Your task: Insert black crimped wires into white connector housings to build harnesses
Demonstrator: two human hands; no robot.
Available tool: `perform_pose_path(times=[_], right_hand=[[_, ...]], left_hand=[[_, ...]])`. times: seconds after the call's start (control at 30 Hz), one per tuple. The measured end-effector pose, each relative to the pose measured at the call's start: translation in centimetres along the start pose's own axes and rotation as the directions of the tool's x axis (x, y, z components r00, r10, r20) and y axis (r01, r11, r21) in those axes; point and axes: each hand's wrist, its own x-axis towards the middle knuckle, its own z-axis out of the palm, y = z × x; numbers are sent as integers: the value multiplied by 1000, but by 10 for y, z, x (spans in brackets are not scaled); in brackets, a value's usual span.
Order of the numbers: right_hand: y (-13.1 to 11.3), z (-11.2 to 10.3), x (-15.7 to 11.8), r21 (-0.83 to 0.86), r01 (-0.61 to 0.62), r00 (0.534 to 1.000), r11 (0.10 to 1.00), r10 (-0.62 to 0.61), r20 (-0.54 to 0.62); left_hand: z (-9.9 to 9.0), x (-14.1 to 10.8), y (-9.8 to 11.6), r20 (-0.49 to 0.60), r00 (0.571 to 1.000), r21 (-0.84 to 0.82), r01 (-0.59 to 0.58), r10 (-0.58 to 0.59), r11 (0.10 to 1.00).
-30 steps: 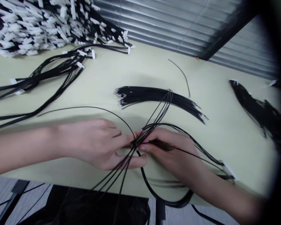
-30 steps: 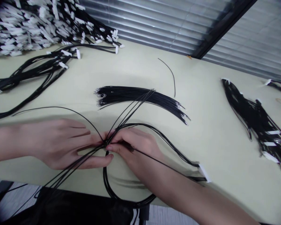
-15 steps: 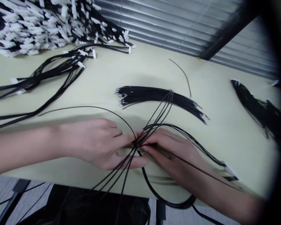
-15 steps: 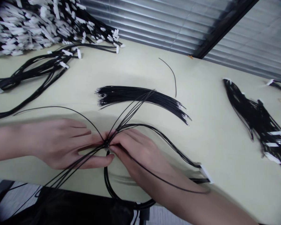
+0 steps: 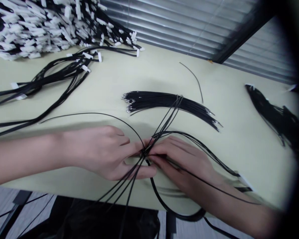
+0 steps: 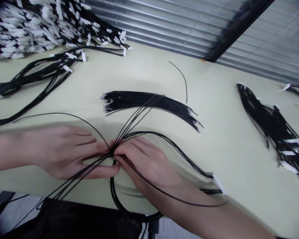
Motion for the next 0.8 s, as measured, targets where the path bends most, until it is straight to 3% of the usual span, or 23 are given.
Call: perform_pose_path(times=[0.27, 0.4, 0.57, 0.67, 0.8], right_hand=[[4, 4, 6, 199, -34, 999, 979, 35, 0], [4, 2, 10, 227, -199, 979, 953, 185, 85], [-2, -4, 17, 313, -398, 915, 862, 351, 196], [-7, -6, 23, 279, -383, 917, 881, 325, 232], [-8, -4, 28, 248, -307, 949, 919, 275, 155]], left_hand=[[-1, 0, 1, -15, 998, -63, 66, -67, 996], [-2, 1, 1, -21, 999, -18, 27, -27, 999], [-3, -4, 0, 30, 998, 26, -48, 47, 998], [-3, -5, 0, 62, 997, 28, -41, 39, 999], [0, -4, 1, 98, 995, 3, 14, -14, 1000]])
